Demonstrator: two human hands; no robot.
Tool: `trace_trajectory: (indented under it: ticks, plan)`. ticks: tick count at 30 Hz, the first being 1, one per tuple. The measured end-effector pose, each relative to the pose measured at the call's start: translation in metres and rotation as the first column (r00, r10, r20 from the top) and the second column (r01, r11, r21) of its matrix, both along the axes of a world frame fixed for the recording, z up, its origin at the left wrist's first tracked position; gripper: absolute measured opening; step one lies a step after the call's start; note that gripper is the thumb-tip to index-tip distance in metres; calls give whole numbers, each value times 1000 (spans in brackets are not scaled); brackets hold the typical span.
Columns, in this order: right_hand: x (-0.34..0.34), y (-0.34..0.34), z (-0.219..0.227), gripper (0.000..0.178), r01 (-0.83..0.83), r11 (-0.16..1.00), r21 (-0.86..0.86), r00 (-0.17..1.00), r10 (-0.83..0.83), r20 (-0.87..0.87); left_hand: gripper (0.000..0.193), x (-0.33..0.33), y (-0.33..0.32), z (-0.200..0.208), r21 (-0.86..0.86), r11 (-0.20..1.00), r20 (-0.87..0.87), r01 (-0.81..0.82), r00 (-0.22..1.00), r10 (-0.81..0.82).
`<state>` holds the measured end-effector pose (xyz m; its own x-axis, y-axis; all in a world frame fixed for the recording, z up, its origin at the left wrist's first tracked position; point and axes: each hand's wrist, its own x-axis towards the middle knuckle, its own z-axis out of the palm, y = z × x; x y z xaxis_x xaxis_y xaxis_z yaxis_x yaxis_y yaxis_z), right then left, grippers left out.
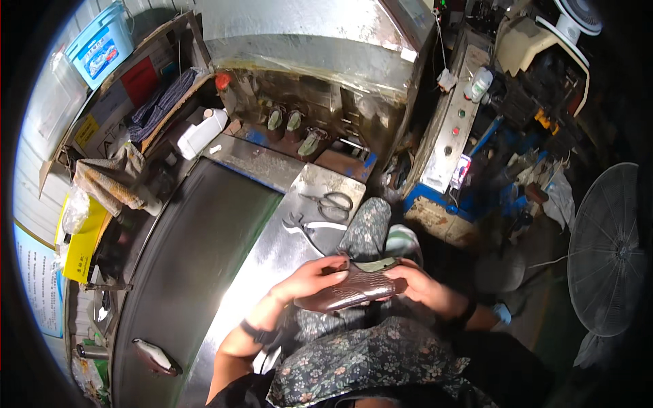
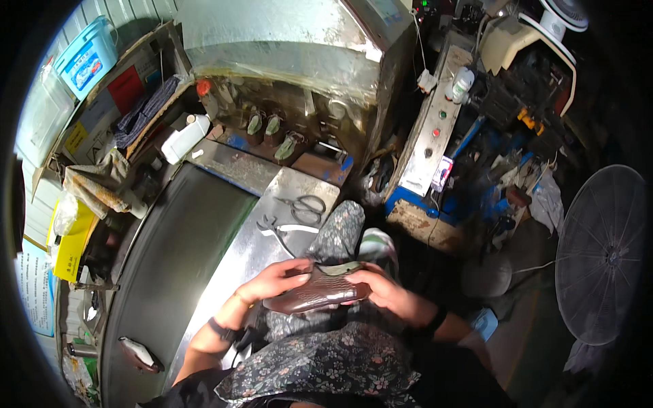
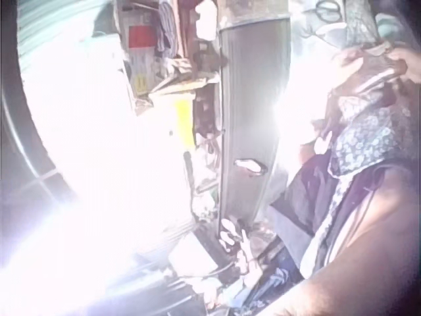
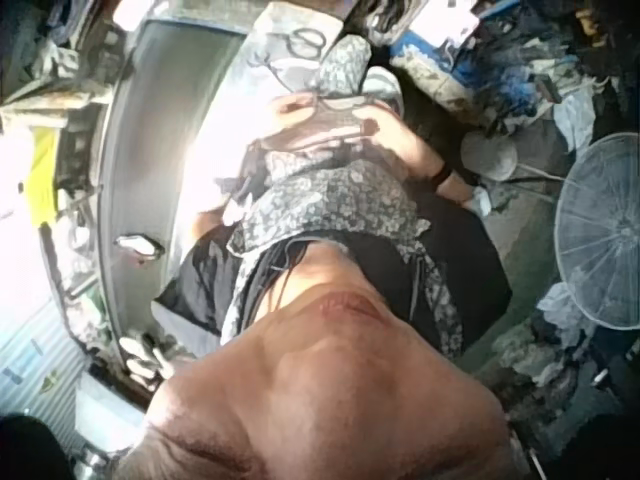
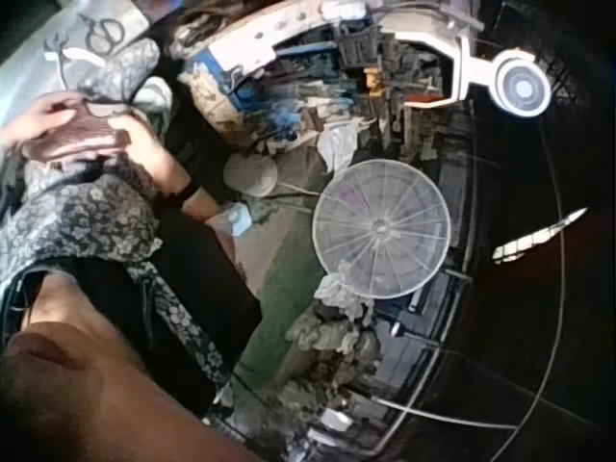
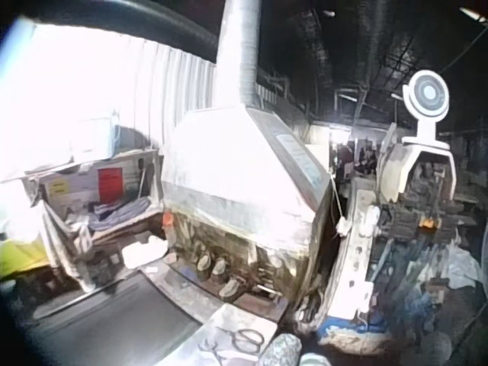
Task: Pulling shoe leather over a last using pliers and then processing it through a lasting machine.
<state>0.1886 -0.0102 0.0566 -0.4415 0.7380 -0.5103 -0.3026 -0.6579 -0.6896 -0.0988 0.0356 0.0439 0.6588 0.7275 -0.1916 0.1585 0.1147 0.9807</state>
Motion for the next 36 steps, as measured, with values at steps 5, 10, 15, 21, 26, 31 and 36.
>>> trace_trajectory:
  ticks: [5,10,15,21,26,31,36]
  plan:
    - [4,48,-24,46,388,912,132,912,-358,-200,32,-75,-8,-63,435,571,-100,-696,593,799]
    - [-54,209,-67,44,504,448,739,665,-747,-1,24,-77,-39,-82,241,794,-262,-558,750,607]
    - [-90,257,-110,37,-188,700,689,654,-434,620,21,-55,-58,-60,602,755,-234,-259,847,477]
    - [-102,121,-97,20,-476,366,800,696,-399,597,21,-50,-54,-53,447,820,-283,-357,813,508]
    - [-98,84,-87,12,-535,217,817,600,-583,548,26,-36,-20,-65,670,693,-184,-265,845,502]
    - [-101,86,-95,10,-458,190,868,585,-671,455,38,-11,36,-77,770,637,-304,-40,854,422]
    - [-96,83,-99,10,-438,155,886,591,-692,414,63,2,94,-98,794,589,-477,153,757,446]
